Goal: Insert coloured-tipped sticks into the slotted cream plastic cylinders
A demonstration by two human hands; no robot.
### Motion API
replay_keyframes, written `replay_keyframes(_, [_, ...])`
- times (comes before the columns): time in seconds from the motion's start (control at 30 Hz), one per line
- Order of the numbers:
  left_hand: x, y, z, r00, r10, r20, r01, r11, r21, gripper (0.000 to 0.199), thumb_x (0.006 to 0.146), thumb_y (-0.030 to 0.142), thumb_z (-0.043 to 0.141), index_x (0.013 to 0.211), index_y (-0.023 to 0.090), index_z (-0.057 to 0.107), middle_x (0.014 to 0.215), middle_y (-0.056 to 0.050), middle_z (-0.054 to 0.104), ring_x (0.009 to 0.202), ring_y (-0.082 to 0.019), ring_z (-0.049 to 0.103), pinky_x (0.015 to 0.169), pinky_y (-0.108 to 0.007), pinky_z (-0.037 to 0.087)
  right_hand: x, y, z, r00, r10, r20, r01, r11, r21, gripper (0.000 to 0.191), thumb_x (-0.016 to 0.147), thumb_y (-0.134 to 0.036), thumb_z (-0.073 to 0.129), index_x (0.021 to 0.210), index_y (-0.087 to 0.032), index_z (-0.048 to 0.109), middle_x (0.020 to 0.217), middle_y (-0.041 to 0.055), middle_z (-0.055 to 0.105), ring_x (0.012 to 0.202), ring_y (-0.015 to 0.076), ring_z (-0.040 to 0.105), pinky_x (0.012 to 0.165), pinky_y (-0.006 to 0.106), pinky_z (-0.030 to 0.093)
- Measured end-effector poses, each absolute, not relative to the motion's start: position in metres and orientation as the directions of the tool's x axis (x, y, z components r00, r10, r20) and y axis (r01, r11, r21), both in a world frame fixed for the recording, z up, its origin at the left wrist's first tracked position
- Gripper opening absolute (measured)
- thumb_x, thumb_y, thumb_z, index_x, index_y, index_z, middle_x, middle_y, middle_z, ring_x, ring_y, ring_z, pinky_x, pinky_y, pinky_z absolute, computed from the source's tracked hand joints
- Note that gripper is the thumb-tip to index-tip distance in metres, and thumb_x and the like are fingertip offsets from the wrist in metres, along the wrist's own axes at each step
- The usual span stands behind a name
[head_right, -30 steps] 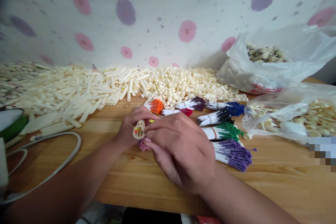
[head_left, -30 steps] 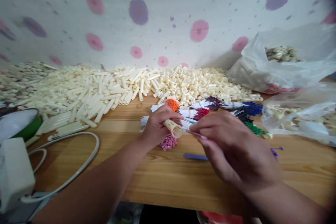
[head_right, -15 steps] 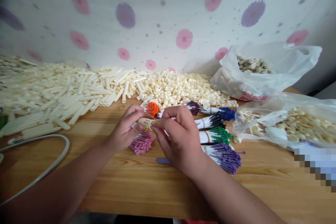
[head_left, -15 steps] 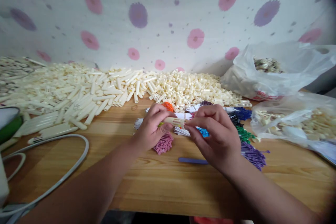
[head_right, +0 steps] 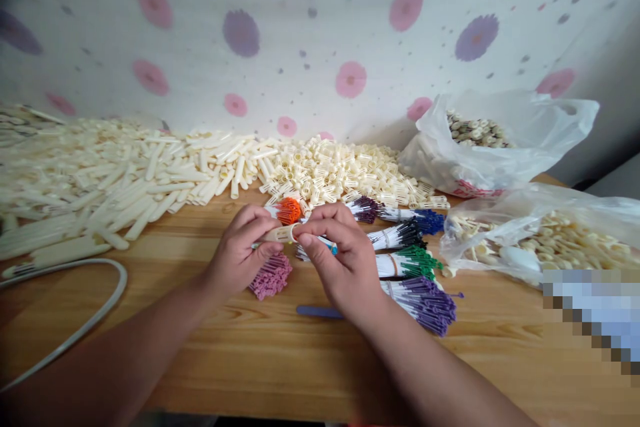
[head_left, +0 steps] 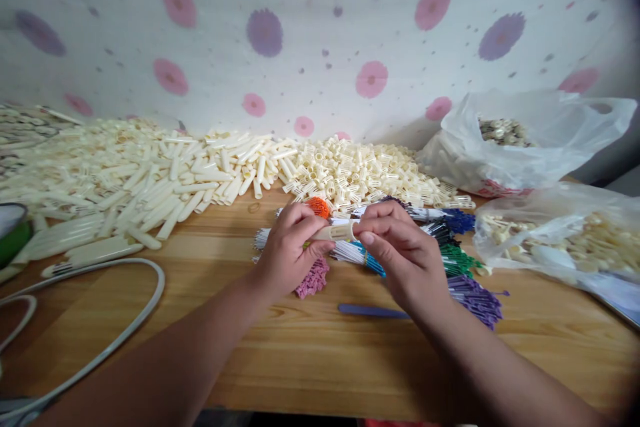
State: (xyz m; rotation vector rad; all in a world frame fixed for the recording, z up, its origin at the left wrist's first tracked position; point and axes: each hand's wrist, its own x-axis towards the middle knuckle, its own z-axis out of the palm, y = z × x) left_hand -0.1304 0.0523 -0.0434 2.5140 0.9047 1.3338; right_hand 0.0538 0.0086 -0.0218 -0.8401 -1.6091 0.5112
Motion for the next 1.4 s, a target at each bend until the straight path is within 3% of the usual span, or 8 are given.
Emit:
replay_keyframes(0.2, [-0.129, 0.052, -0.041, 0.433, 0.644, 0.631, 0.344, -0.765, 0.544, 0.026, 0.088, 0.040, 0.050, 0.091, 0.018, 0.061, 0.082, -0.002, 0.047, 0.075, -0.015, 0.049, 0.066, -0.027, 0.041, 0.054, 0.008, -0.022, -0.025, 0.752, 0.659, 0.268, 0.640, -0.720, 0.014, 0.084, -0.020, 0.059, 0.091, -0.024, 0.070, 0.087, 0.0033, 0.057, 0.081, 0.0155, 0.055, 0.071, 0.033, 0.046])
replay_keyframes(0.57, [-0.131, 0.054, -0.039, 0.503, 0.670, 0.545, 0.301, -0.728, 0.617, 0.029, 0.090, 0.039, 0.047, 0.085, 0.015, 0.064, 0.072, -0.002, 0.049, 0.068, -0.014, 0.048, 0.062, -0.026, 0.040, 0.057, 0.011, -0.024, -0.050, 0.727, 0.685, 0.333, 0.659, -0.675, 0.017, 0.084, -0.016, 0.058, 0.094, -0.024, 0.070, 0.091, 0.0044, 0.057, 0.084, 0.0157, 0.056, 0.071, 0.033, 0.047])
replay_keyframes(0.73, [-0.132, 0.050, -0.038, 0.520, 0.773, 0.363, 0.190, -0.519, 0.834, 0.035, 0.090, 0.044, 0.044, 0.091, 0.015, 0.064, 0.065, 0.000, 0.051, 0.058, -0.011, 0.047, 0.053, -0.023, 0.038, 0.058, 0.012, -0.024, -0.054, 0.729, 0.682, 0.337, 0.657, -0.675, 0.019, 0.085, -0.018, 0.057, 0.097, -0.025, 0.069, 0.093, 0.0048, 0.057, 0.084, 0.0163, 0.055, 0.070, 0.034, 0.048])
replay_keyframes(0.87, [-0.135, 0.050, -0.040, 0.528, 0.822, 0.212, 0.084, -0.299, 0.951, 0.042, 0.084, 0.054, 0.048, 0.081, 0.014, 0.060, 0.057, 0.003, 0.045, 0.047, -0.007, 0.038, 0.041, -0.020, 0.030, 0.055, 0.009, -0.022, -0.068, 0.705, 0.706, 0.367, 0.676, -0.639, 0.021, 0.085, -0.016, 0.055, 0.100, -0.024, 0.068, 0.093, 0.0052, 0.057, 0.086, 0.0169, 0.055, 0.072, 0.035, 0.048])
replay_keyframes(1.13, [-0.143, 0.053, -0.048, 0.633, 0.760, 0.150, -0.042, -0.160, 0.986, 0.044, 0.081, 0.058, 0.052, 0.084, 0.015, 0.059, 0.055, 0.004, 0.038, 0.048, -0.007, 0.030, 0.044, -0.021, 0.023, 0.051, -0.007, -0.008, -0.127, 0.621, 0.774, 0.448, 0.732, -0.514, 0.022, 0.084, -0.012, 0.051, 0.099, -0.019, 0.066, 0.093, 0.0070, 0.057, 0.087, 0.0182, 0.053, 0.075, 0.037, 0.046])
replay_keyframes(1.4, [-0.145, 0.053, -0.048, 0.705, 0.693, 0.147, -0.116, -0.092, 0.989, 0.042, 0.079, 0.057, 0.055, 0.070, 0.015, 0.056, 0.052, 0.003, 0.037, 0.043, -0.007, 0.030, 0.040, -0.022, 0.023, 0.054, -0.013, -0.004, -0.243, 0.504, 0.829, 0.539, 0.780, -0.317, 0.021, 0.080, -0.013, 0.055, 0.097, -0.011, 0.067, 0.096, 0.0116, 0.058, 0.085, 0.0204, 0.051, 0.074, 0.038, 0.044])
